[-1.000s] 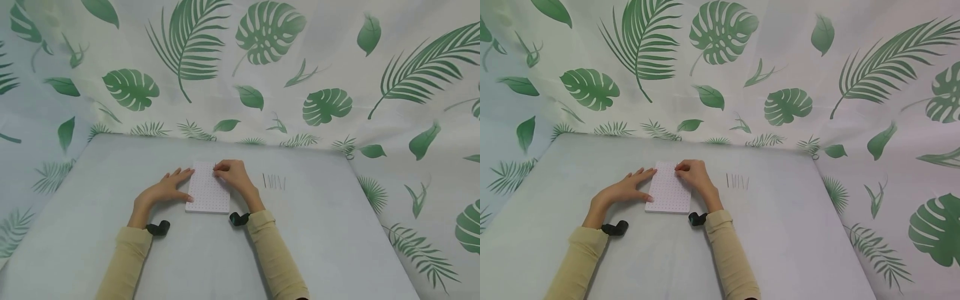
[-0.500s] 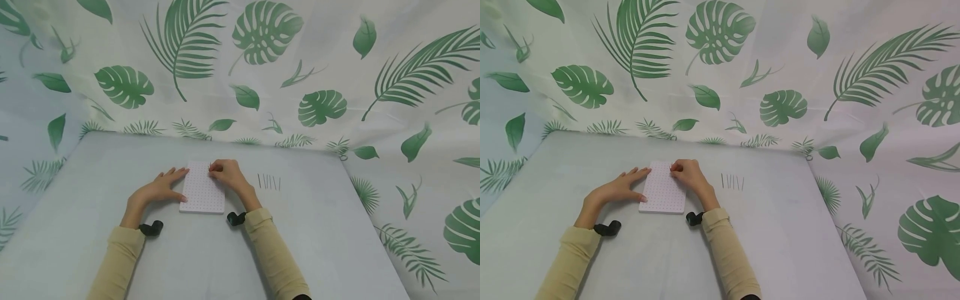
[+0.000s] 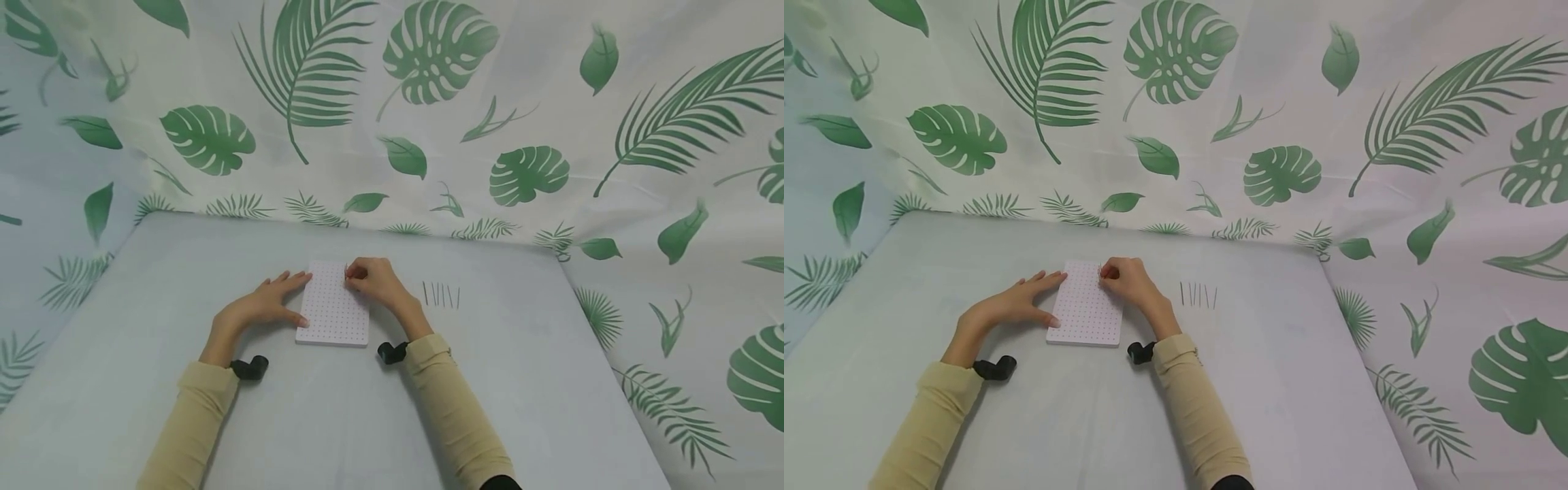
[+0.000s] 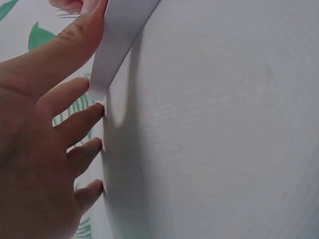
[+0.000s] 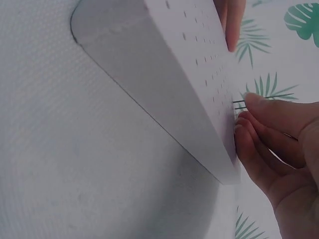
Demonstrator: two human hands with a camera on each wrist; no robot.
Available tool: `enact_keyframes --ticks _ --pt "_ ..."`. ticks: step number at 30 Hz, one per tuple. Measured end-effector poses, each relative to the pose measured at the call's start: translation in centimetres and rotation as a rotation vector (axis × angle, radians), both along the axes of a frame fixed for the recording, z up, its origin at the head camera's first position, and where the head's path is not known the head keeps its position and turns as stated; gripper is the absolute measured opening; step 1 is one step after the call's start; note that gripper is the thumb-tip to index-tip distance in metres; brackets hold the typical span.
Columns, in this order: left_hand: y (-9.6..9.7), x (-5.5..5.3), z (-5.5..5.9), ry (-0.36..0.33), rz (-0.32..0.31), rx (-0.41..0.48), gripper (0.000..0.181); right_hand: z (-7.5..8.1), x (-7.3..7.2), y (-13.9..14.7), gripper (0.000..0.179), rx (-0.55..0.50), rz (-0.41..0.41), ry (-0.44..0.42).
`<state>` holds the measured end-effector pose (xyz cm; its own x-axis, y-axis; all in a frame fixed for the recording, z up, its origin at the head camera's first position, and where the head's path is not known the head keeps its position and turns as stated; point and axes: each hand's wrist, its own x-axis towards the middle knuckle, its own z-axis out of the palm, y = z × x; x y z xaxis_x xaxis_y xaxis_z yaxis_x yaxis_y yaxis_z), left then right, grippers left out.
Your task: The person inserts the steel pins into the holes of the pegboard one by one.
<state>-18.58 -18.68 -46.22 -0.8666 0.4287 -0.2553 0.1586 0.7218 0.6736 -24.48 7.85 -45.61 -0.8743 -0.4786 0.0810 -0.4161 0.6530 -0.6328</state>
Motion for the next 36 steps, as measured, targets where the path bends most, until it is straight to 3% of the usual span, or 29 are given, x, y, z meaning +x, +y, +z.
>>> enact_keyframes --ticks 11,24,31,36 --pt "0.6 -0.3 1.0 -0.024 -0.013 -0.078 0.104 0.6 0.0 0.8 0.007 0.056 0.037 0.006" --pt "1.1 -0.9 1.2 -0.062 -0.008 -0.122 0.105 1.2 0.6 3.4 0.014 0.079 0.043 0.039" --pt "1.3 -0.4 2.2 -0.065 -0.004 -0.118 0.105 1.8 0.7 4.9 0.015 0.097 0.058 0.063" --pt "1.3 -0.2 2.2 -0.063 -0.005 -0.109 0.103 1.8 0.7 5.9 0.017 0.127 0.057 0.062"
